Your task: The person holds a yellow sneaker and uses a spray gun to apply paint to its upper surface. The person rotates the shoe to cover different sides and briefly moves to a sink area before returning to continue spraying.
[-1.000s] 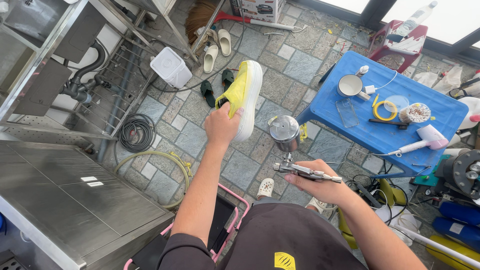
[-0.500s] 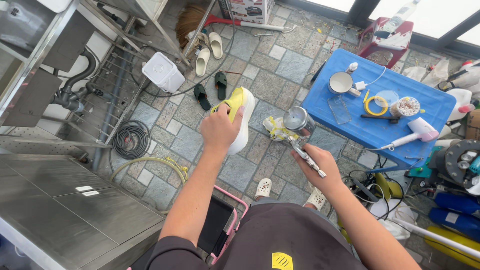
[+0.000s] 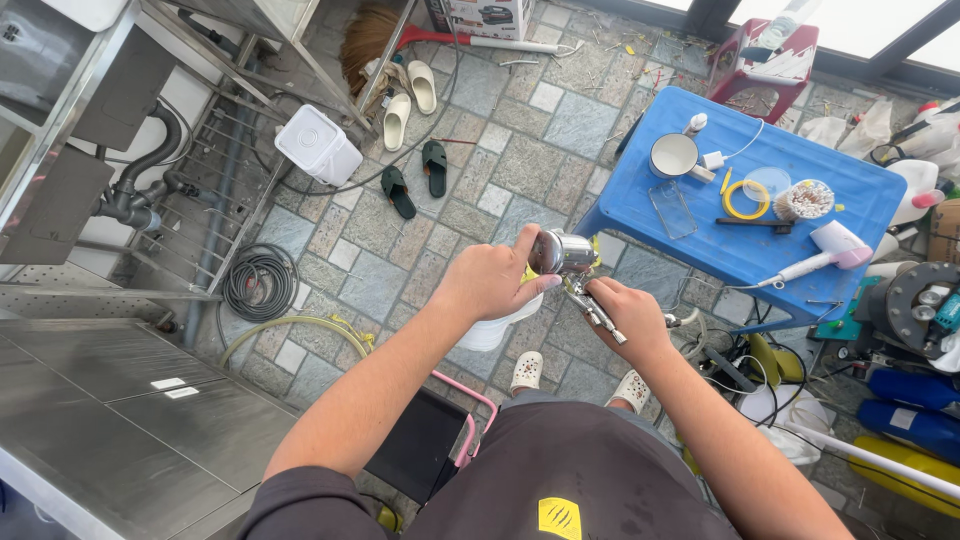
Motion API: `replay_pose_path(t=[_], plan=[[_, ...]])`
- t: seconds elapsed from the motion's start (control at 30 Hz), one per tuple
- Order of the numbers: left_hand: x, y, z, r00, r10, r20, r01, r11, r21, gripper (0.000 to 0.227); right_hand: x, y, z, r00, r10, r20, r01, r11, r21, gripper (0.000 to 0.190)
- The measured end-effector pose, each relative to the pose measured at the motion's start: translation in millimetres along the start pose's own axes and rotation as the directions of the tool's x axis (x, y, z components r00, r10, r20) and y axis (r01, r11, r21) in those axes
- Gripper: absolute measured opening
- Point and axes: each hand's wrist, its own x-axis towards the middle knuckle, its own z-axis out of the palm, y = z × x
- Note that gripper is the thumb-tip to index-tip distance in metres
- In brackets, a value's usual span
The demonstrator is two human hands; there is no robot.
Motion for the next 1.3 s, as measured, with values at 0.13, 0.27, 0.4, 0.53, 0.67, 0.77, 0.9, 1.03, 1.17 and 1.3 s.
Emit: replay_pose_path(t=[0.13,0.27,0.4,0.53,0.67,0.77,0.9,1.03,1.17,1.3], plan=[[1,7,-9,0.999,0.037,0.017,-0.037,0.999,0.006,0.075,-4,6,1,0.999,-0.021,0.048,0.021,1.0,0.005,0.033],[4,12,-18,0.996,0.059,0.074,-0.065,0.995,0.079,0.068,-13,13,5,0.995,-0.052,0.089,0.049,0.998,0.035,0.032],[10,17,-21,0.99,0.059,0.131,-0.069,0.994,0.079,0.067,-17,22,11,0.994,-0.075,0.074,0.069,0.994,0.089,0.029],[15,19,-13,0.987,0.096,0.129,-0.103,0.993,0.053,0.065,-25,29,17,0.995,-0.068,0.079,0.06,0.994,0.096,0.027],[19,19,-5,0.981,0.143,0.132,-0.148,0.988,0.034,0.062,-34,31,21,0.997,-0.016,0.077,0.012,0.998,0.059,0.028],[25,20,0,0.977,0.123,0.175,-0.122,0.992,-0.017,0.059,-40,29,23,0.999,0.01,0.045,-0.012,0.998,0.055,0.03],[29,21,3,0.974,0.143,0.175,-0.143,0.99,-0.015,0.061,-47,28,25,1.0,0.001,-0.004,-0.001,0.999,0.053,0.03],[32,23,4,0.971,0.151,0.184,-0.149,0.989,-0.025,0.064,-51,27,31,0.999,0.042,-0.032,-0.041,0.999,0.026,0.029],[32,23,9,0.963,0.157,0.217,-0.148,0.987,-0.055,0.062,-57,27,38,0.997,0.041,-0.064,-0.038,0.998,0.042,0.032],[29,19,17,0.97,0.151,0.193,-0.138,0.987,-0.077,0.052,-58,25,42,0.986,0.094,-0.135,-0.091,0.995,0.031,0.026]])
